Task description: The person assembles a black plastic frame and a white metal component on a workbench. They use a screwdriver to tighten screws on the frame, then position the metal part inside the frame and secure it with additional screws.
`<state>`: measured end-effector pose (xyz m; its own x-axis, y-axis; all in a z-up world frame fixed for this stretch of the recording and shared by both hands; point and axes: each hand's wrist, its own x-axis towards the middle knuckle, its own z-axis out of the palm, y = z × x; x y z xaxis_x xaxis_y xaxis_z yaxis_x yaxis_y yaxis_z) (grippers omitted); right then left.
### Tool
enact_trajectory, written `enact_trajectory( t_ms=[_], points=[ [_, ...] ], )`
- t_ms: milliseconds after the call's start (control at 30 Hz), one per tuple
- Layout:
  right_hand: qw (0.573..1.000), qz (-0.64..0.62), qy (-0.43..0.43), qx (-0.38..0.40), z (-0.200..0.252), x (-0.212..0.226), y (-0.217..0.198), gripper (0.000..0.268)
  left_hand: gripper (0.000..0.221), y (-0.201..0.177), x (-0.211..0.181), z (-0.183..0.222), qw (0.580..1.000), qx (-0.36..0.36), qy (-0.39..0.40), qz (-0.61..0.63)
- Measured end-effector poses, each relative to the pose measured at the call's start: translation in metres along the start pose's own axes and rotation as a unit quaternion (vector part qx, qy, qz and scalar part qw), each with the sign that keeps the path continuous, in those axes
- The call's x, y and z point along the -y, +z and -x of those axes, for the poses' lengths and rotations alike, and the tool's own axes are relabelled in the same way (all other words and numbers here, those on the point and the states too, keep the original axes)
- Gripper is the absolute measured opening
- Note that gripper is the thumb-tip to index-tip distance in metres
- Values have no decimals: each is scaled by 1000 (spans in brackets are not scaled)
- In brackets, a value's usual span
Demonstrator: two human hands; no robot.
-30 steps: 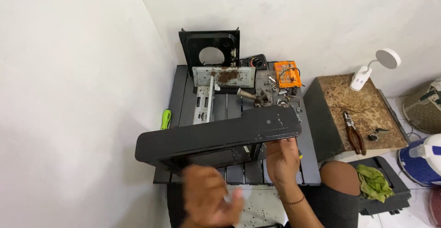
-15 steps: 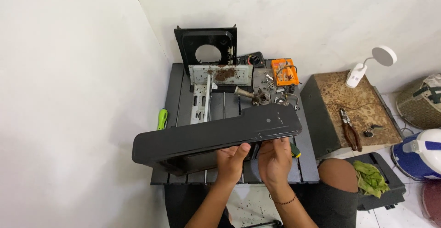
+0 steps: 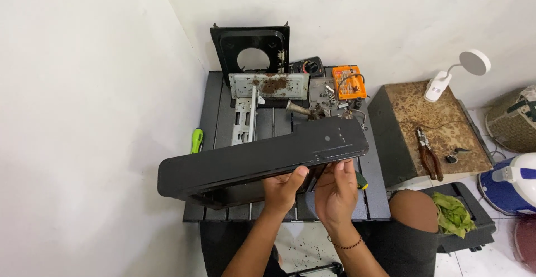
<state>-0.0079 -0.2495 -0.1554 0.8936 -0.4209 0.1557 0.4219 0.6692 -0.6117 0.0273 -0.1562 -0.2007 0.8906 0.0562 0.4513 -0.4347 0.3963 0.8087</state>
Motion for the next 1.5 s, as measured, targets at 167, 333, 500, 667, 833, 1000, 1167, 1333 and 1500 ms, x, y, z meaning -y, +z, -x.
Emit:
enact_trajectory(
  t_ms=[167,333,500,667,833,1000,1167,1333,1500],
  points=[
    [998,52,-39,-1,2,1,-21,18,20,0,-5,4,999,-16,-27,-40],
    [915,296,-266,-58,-6,33,-32,10,29,-4,-1,17,996,-22,-63,-66],
    [835,516,-185,-49,-10,79,-6,17,23,-3,7,37,995,-42,-86,-37],
    [868,473,-150,-17,-19,98,10,11,39,-1,0,41,998,-14,-55,-10],
    [861,498,-96,32,-35,108,16,11,32,-2,-10,49,998,20,-58,-33],
    [866,495,50,45,-47,112,26,14,8,-5,-22,53,992,19,-101,-75],
    [840,537,71,16,-48,117,30,14,43,2,-37,43,996,37,-54,-53],
    [845,529,74,15,-47,117,27,14,49,0,-40,45,994,38,-52,-93],
    [826,559,-42,63,-49,119,13,8,52,4,-41,41,996,32,-45,-72]
  ],
)
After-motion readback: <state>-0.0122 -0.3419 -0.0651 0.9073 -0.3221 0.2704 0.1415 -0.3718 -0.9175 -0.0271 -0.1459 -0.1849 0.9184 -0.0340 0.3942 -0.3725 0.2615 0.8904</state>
